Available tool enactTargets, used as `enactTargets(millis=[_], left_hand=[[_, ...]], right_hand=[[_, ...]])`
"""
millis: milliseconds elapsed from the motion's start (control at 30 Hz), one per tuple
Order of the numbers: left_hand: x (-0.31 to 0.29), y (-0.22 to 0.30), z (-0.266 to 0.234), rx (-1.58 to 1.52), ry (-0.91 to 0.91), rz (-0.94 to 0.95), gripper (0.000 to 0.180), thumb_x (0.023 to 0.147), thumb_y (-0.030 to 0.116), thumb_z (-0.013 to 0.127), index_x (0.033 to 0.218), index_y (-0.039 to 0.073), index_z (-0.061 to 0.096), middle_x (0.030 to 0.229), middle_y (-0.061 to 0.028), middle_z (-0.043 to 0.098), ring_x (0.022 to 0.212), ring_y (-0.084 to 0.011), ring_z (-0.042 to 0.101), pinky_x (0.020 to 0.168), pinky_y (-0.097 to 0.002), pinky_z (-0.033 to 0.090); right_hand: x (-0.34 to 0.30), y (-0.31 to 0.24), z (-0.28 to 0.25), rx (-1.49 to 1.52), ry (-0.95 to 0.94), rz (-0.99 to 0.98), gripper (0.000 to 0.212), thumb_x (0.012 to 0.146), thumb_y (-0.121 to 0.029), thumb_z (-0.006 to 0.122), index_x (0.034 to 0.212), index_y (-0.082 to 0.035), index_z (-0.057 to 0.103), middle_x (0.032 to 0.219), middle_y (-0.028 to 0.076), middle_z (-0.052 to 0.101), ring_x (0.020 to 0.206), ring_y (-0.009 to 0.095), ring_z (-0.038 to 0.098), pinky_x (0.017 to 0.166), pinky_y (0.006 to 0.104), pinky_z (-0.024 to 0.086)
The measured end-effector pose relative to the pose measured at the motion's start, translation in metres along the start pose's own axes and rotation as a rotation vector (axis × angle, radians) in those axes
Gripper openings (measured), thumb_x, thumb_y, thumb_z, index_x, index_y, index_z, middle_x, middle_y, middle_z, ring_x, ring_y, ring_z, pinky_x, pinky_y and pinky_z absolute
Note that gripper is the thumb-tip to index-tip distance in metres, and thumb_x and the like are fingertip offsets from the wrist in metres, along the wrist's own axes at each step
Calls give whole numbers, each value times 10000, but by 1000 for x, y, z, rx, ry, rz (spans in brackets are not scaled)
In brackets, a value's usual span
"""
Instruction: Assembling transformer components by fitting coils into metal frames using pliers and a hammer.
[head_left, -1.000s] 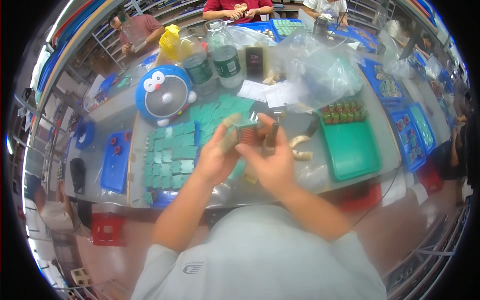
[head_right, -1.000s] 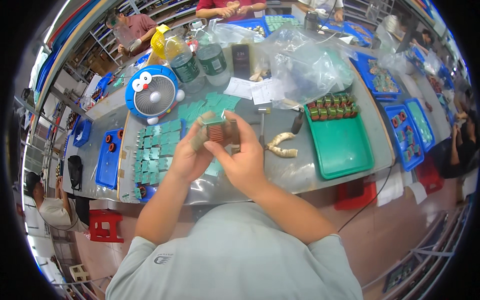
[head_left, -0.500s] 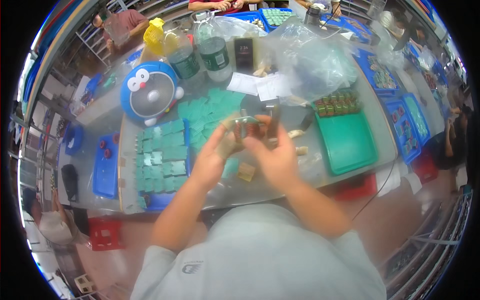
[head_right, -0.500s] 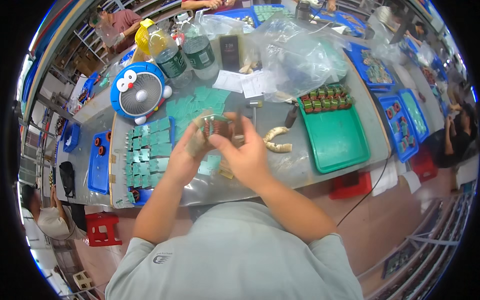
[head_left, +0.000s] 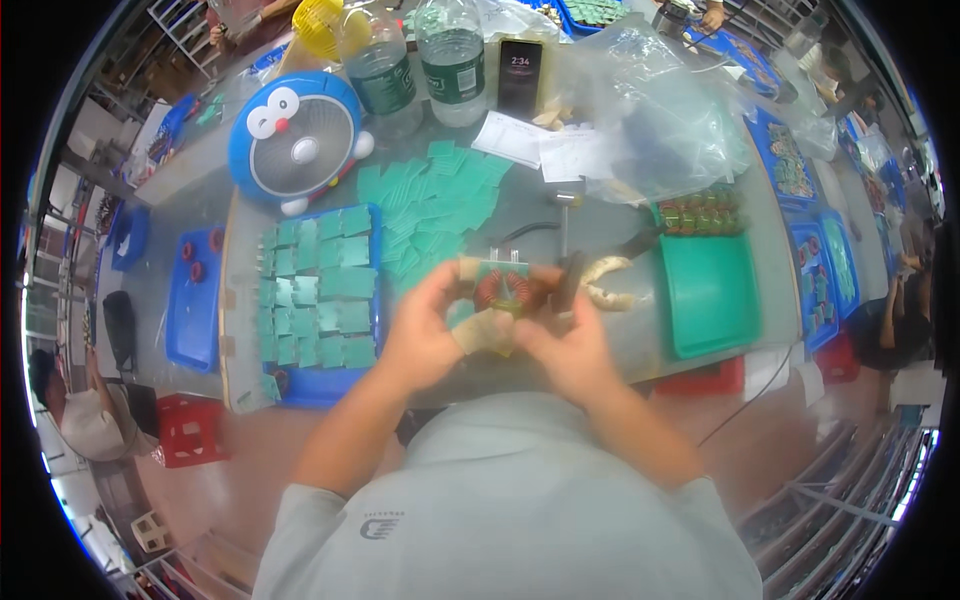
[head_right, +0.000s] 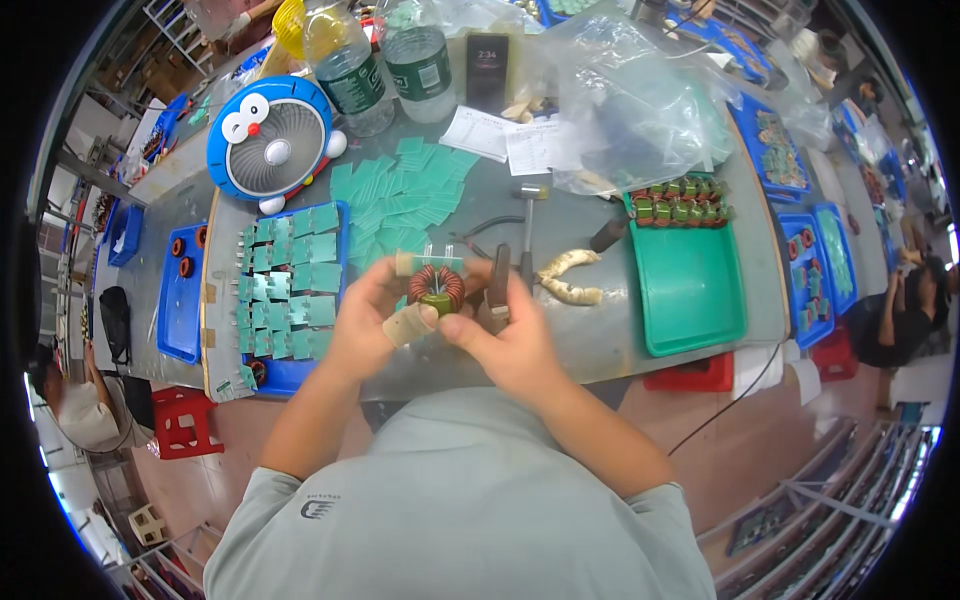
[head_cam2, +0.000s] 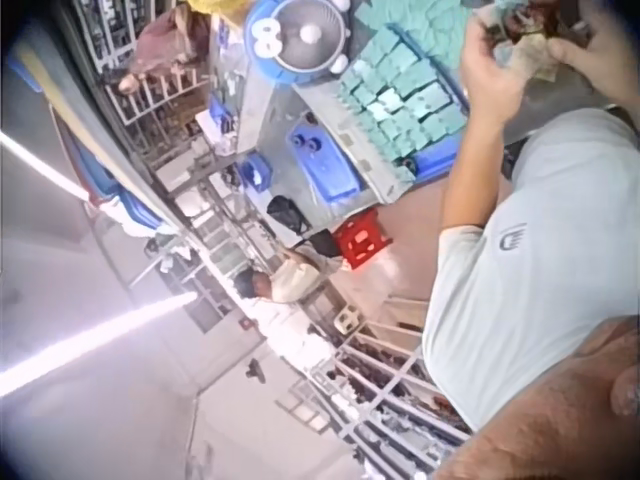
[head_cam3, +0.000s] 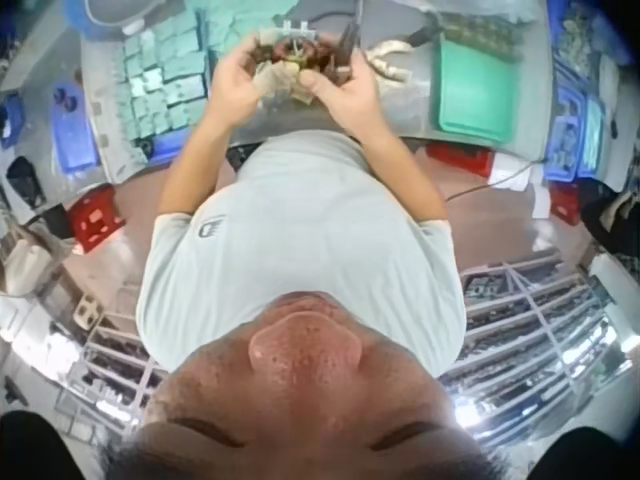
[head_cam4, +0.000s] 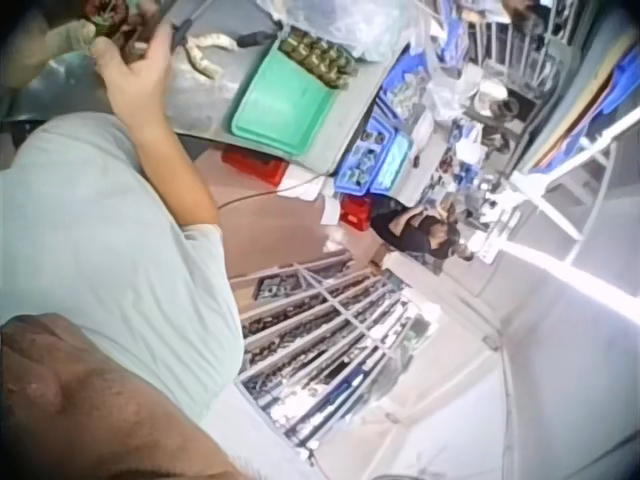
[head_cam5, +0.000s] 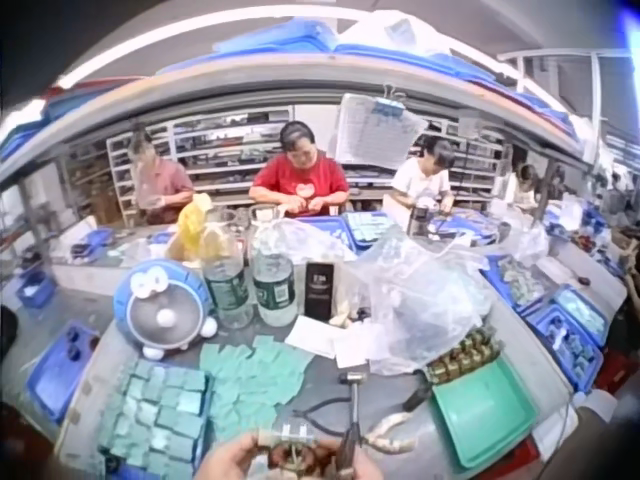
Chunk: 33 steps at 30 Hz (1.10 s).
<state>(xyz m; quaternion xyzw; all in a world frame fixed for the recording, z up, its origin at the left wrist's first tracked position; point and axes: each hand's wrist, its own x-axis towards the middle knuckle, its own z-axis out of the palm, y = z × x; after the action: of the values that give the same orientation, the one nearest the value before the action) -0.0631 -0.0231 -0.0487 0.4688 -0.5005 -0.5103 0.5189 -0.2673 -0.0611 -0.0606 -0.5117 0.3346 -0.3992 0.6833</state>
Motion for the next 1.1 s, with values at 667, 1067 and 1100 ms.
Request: enactTargets(millis=[667,1067,1100], left_hand=[[-28,1,-2,-322,-12,-420,551,944,273,812,1389,32,596,1339,-118,667,1264,-210,604,1061,-377,475],[-29,-28,-40,406,-33,13,499,858,192,868,1279,18,665,1240,-111,719,1115,-209,682,992,-370,521],[-35,-34,-48,356,51,-36,501,880,203,855,1295,11,651,1234,-105,717,1109,-195,677,989,-368,520]], right_hand=[[-2,14,-18,-513,-78,-211,645,801,-28,856,1387,-42,586,1253,98,661,1062,196,702,894,330,574],[-23,47,-32,-557,20,32,583,835,-134,859,1351,-53,599,1229,120,677,1109,231,661,918,372,539],[-22,52,-33,-688,72,30,566,831,-137,856,1333,-55,608,1216,134,679,1105,264,653,927,386,532]])
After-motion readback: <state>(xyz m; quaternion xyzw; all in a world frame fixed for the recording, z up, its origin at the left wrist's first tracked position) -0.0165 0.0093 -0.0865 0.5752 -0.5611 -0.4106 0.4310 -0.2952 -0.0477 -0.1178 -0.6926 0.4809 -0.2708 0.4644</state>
